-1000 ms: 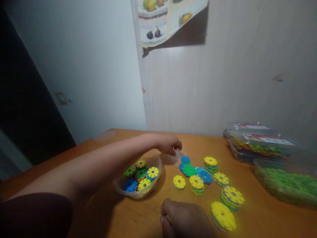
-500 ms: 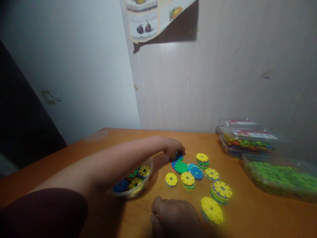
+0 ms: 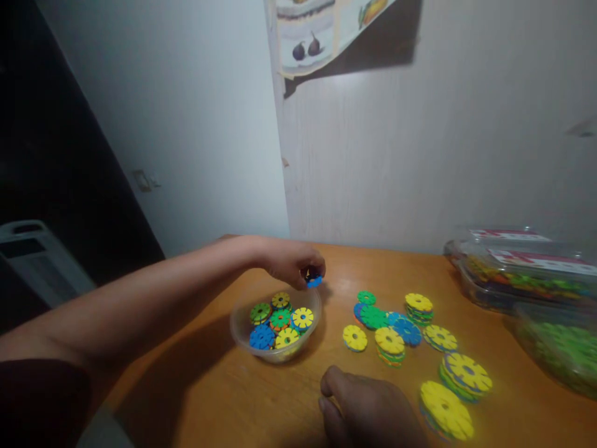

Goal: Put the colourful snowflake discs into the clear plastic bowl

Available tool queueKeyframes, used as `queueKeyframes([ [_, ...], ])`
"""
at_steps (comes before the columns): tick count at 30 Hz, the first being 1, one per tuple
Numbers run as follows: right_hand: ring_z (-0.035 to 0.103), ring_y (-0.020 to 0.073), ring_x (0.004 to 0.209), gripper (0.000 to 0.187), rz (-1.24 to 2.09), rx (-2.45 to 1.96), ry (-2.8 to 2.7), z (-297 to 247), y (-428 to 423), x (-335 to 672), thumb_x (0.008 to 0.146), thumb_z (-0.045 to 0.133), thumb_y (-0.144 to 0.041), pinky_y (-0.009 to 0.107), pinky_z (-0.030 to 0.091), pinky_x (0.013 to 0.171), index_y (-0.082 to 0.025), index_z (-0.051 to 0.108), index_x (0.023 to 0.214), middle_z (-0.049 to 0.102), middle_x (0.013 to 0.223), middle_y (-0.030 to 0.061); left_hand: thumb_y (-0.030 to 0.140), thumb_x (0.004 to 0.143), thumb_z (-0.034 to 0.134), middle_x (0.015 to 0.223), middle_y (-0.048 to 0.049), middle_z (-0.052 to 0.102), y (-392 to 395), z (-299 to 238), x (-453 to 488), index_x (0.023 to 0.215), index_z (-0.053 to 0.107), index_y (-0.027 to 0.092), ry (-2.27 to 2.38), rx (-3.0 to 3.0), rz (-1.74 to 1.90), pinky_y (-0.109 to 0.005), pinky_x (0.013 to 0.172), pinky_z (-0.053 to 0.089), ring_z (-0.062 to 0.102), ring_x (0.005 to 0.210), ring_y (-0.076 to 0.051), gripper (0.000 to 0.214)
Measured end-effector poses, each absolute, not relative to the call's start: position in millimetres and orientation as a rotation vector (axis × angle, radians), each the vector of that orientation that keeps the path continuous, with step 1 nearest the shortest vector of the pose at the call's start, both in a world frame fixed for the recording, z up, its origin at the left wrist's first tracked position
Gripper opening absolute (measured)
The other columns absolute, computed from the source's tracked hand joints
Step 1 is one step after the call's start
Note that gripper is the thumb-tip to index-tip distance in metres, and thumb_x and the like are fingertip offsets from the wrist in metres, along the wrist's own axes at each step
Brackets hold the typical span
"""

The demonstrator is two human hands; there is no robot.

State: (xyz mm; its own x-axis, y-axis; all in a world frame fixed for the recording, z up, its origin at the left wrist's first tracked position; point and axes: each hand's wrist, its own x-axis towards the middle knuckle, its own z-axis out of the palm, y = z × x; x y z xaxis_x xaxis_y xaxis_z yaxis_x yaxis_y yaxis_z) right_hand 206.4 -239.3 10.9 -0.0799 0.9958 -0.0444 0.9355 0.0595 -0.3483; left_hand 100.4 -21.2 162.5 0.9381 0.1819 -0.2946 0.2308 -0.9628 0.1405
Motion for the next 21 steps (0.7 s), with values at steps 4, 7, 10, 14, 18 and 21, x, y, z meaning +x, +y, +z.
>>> queueKeyframes([
  [4,0.064,0.0199,0.071,0.017,0.487,-1.981,-2.092,10,-240,208,0.088,0.04,-0.031,0.027,0.038,0.061,-0.027,0.056,0.084,0.071,0.08,0.0021,0.018,0.07,0.066,0.093,-0.0024,0.066,-26,177,61,0.103,0.061,0.015,0.441,2.82,-0.436,-0.025,0.071,0.043,0.054,0.079,-0.013,0.033],
  [7,0.064,0.0204,0.072,0.019,0.55,-2.006,-2.08,10,-240,209,0.088,0.039,-0.033,0.028,0.039,0.062,-0.028,0.057,0.084,0.071,0.08,0.0024,0.024,0.071,0.068,0.092,-0.003,0.065,-32,178,42,0.104,0.061,0.014,0.463,2.778,-0.499,-0.025,0.07,0.044,0.055,0.078,-0.013,0.035],
  [10,0.063,0.021,0.072,0.021,0.6,-2.047,-2.074,11,-240,210,0.089,0.038,-0.037,0.029,0.04,0.063,-0.029,0.056,0.083,0.07,0.08,0.0029,0.03,0.069,0.072,0.093,-0.0025,0.066,-39,171,30,0.106,0.062,0.017,0.483,2.731,-0.59,-0.026,0.07,0.043,0.055,0.077,-0.014,0.04],
  [14,0.063,0.022,0.074,0.023,0.638,-2.066,-2.096,9,-238,212,0.09,0.035,-0.039,0.03,0.041,0.064,-0.029,0.055,0.082,0.07,0.082,0.0036,0.033,0.066,0.074,0.094,-0.0018,0.067,-43,163,18,0.106,0.064,0.019,0.534,2.628,-0.71,-0.026,0.071,0.043,0.057,0.08,-0.016,0.043],
  [18,0.064,0.022,0.074,0.024,0.639,-2.074,-2.102,8,-237,212,0.09,0.034,-0.04,0.03,0.04,0.064,-0.029,0.054,0.082,0.069,0.082,0.0031,0.032,0.07,0.071,0.092,-0.0016,0.068,-38,163,17,0.105,0.063,0.017,0.557,2.603,-0.73,-0.025,0.07,0.043,0.058,0.08,-0.015,0.039],
  [21,0.064,0.0215,0.074,0.021,0.595,-2.043,-2.11,10,-238,210,0.09,0.036,-0.037,0.03,0.04,0.064,-0.029,0.055,0.084,0.07,0.082,0.0028,0.029,0.074,0.066,0.091,-0.0024,0.068,-35,166,29,0.106,0.062,0.016,0.531,2.662,-0.664,-0.025,0.067,0.043,0.057,0.078,-0.015,0.034],
])
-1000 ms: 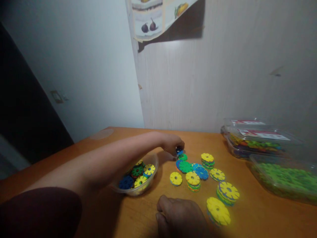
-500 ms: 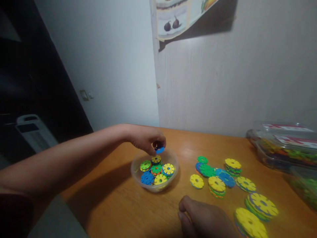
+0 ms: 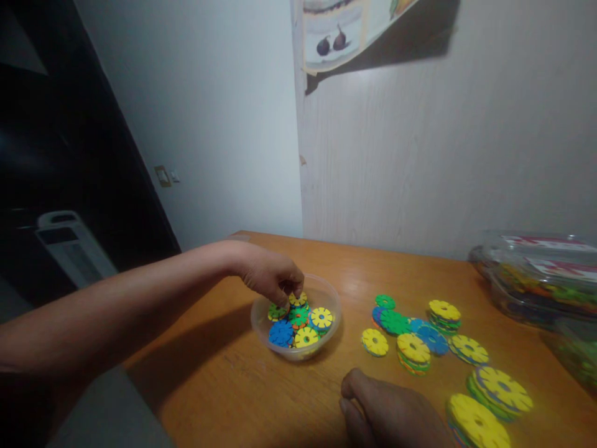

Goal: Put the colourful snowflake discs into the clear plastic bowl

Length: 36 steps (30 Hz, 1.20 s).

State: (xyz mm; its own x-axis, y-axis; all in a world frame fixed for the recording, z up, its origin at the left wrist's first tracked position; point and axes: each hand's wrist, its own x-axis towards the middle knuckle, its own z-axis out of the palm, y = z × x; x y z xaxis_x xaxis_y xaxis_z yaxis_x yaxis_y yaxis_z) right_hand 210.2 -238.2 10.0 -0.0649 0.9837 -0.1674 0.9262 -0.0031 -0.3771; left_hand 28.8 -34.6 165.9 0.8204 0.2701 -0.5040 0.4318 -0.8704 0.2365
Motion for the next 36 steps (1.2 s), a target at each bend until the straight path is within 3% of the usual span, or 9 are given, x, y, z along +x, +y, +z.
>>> queueKeyframes([
  [5,0.065,0.02,0.074,0.017,0.495,-2.007,-2.106,14,-239,206,0.088,0.039,-0.032,0.028,0.037,0.061,-0.026,0.055,0.084,0.071,0.082,0.0021,0.022,0.077,0.059,0.092,-0.0031,0.068,-37,160,79,0.105,0.062,0.015,0.412,2.851,-0.468,-0.025,0.066,0.041,0.055,0.076,-0.014,0.029],
  [11,0.064,0.0174,0.071,0.015,0.432,-1.936,-2.123,12,-237,207,0.086,0.042,-0.028,0.026,0.033,0.058,-0.025,0.057,0.085,0.071,0.079,0.0005,0.023,0.076,0.063,0.105,-0.007,0.066,-38,136,156,0.114,0.06,0.013,0.246,2.993,-0.374,-0.025,0.07,0.042,0.056,0.082,-0.015,0.039],
  [17,0.063,0.0154,0.068,0.014,0.351,-1.865,-2.144,7,-237,208,0.084,0.046,-0.028,0.026,0.029,0.056,-0.024,0.059,0.086,0.07,0.077,-0.001,0.015,0.066,0.068,0.097,-0.0013,0.068,-53,121,200,0.1,0.065,0.017,0.024,2.902,-0.598,-0.025,0.074,0.043,0.058,0.085,-0.015,0.034],
  [25,0.063,0.0157,0.069,0.015,0.319,-1.903,-2.144,15,-239,205,0.084,0.046,-0.028,0.026,0.027,0.056,-0.024,0.059,0.088,0.071,0.078,-0.0005,0.021,0.059,0.071,0.084,-0.003,0.068,-59,104,220,0.094,0.067,0.016,-0.118,2.952,-0.66,-0.029,0.066,0.043,0.058,0.074,-0.018,0.036],
  [30,0.063,0.0159,0.07,0.016,0.329,-1.906,-2.121,19,-240,202,0.084,0.045,-0.028,0.027,0.028,0.057,-0.024,0.06,0.088,0.071,0.079,-0.0007,0.028,0.063,0.068,0.074,-0.0021,0.067,-61,103,217,0.087,0.067,0.018,-0.078,3.041,-0.617,-0.029,0.059,0.039,0.056,0.067,-0.017,0.026],
  [36,0.065,0.018,0.072,0.017,0.33,-1.949,-2.111,23,-241,200,0.084,0.045,-0.027,0.028,0.025,0.057,-0.023,0.061,0.088,0.072,0.079,0.0009,0.034,0.067,0.067,0.082,-0.0043,0.069,-62,100,213,0.091,0.067,0.017,-0.14,3.126,-0.536,-0.028,0.056,0.036,0.055,0.066,-0.017,0.029],
])
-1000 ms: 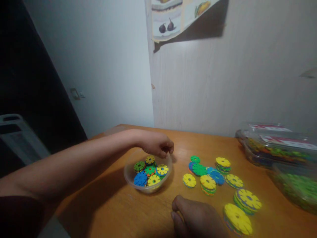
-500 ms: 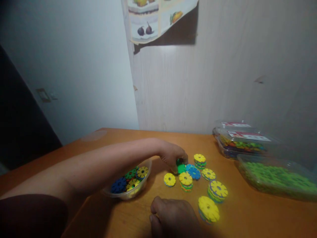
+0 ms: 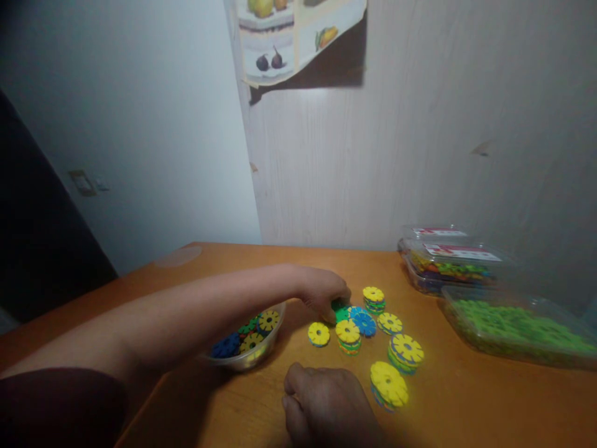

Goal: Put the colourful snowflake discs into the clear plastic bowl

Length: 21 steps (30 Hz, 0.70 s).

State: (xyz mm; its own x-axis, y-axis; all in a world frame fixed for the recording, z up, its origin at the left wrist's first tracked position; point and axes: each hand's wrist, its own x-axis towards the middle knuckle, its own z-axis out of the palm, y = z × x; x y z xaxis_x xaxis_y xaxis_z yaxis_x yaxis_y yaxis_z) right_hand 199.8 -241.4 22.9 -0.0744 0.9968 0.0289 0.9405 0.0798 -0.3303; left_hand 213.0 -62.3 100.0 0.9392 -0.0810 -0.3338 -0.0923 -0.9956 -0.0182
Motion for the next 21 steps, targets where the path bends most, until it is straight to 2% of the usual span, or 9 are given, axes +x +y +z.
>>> queueKeyframes([
  [3,0.064,0.0174,0.071,0.017,0.328,-1.948,-2.106,25,-242,199,0.084,0.046,-0.027,0.028,0.024,0.056,-0.023,0.061,0.089,0.072,0.079,0.0006,0.03,0.069,0.067,0.086,-0.0031,0.068,-60,100,213,0.092,0.065,0.016,0.15,-3.09,0.484,-0.027,0.056,0.036,0.054,0.07,-0.015,0.027],
  [8,0.063,0.0162,0.069,0.016,0.323,-1.914,-2.089,25,-242,200,0.084,0.047,-0.027,0.028,0.023,0.056,-0.024,0.061,0.089,0.071,0.078,-0.0002,0.022,0.072,0.061,0.081,-0.0001,0.066,-57,102,211,0.083,0.063,0.017,0.04,-3.229,0.499,-0.024,0.058,0.036,0.054,0.07,-0.013,0.013],
  [16,0.063,0.0151,0.068,0.014,0.283,-1.837,-2.079,20,-246,202,0.085,0.046,-0.027,0.028,0.021,0.055,-0.024,0.06,0.088,0.07,0.077,-0.0012,0.024,0.069,0.065,0.088,0.0,0.065,-63,99,199,0.096,0.06,0.017,0.04,-3.323,0.498,-0.024,0.062,0.039,0.055,0.074,-0.013,0.028],
  [21,0.062,0.0145,0.068,0.013,0.278,-1.82,-2.063,24,-246,201,0.086,0.046,-0.028,0.028,0.02,0.055,-0.025,0.059,0.087,0.07,0.077,-0.0022,0.038,0.07,0.071,0.091,-0.0015,0.063,-73,100,197,0.103,0.059,0.017,0.137,-3.374,0.453,-0.024,0.065,0.04,0.055,0.077,-0.014,0.041],
])
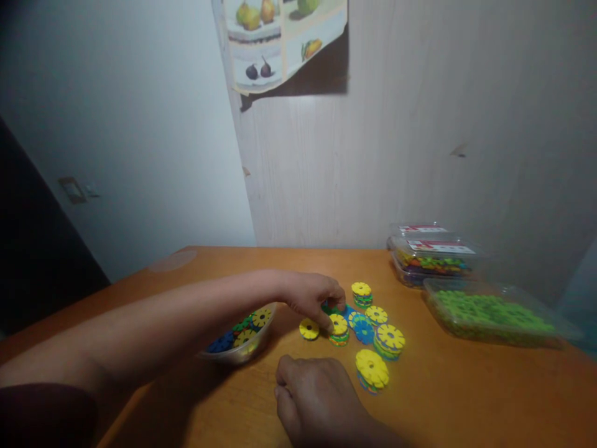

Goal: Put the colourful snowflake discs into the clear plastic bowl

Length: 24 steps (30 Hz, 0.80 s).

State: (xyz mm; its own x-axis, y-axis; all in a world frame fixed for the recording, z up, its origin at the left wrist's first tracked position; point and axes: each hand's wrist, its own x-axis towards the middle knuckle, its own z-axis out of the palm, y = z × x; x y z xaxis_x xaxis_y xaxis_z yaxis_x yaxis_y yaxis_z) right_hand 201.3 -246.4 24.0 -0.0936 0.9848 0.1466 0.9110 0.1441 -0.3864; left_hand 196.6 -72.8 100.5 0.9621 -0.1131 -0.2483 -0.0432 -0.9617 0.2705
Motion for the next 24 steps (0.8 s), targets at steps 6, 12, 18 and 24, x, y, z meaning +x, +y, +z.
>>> queueKeyframes([
  [6,0.062,0.0154,0.07,0.015,0.241,-1.828,-2.045,23,-248,202,0.087,0.046,-0.029,0.029,0.019,0.056,-0.027,0.06,0.089,0.071,0.079,-0.0019,0.043,0.068,0.073,0.087,-0.0014,0.062,-78,97,200,0.097,0.062,0.016,-0.167,2.867,-0.38,-0.025,0.063,0.04,0.053,0.074,-0.015,0.041],
  [12,0.063,0.0158,0.071,0.015,0.232,-1.85,-2.029,23,-250,201,0.087,0.047,-0.029,0.029,0.019,0.056,-0.027,0.061,0.089,0.072,0.08,-0.0018,0.044,0.066,0.075,0.095,-0.0028,0.062,-83,97,201,0.104,0.061,0.017,-0.16,2.935,-0.339,-0.026,0.066,0.04,0.054,0.08,-0.016,0.048],
  [18,0.063,0.0159,0.071,0.015,0.234,-1.851,-2.011,25,-249,201,0.087,0.047,-0.029,0.028,0.02,0.056,-0.027,0.062,0.088,0.072,0.08,-0.0017,0.038,0.067,0.075,0.086,-0.0009,0.061,-84,96,204,0.099,0.059,0.016,-0.116,2.904,-0.417,-0.024,0.062,0.039,0.053,0.074,-0.014,0.041],
  [24,0.062,0.0158,0.071,0.014,0.204,-1.836,-2.005,21,-249,202,0.086,0.048,-0.027,0.028,0.019,0.057,-0.026,0.062,0.088,0.071,0.079,-0.0013,0.037,0.066,0.077,0.086,0.0005,0.06,-83,103,197,0.099,0.057,0.017,-0.027,2.871,-0.383,-0.023,0.06,0.038,0.053,0.072,-0.013,0.044],
])
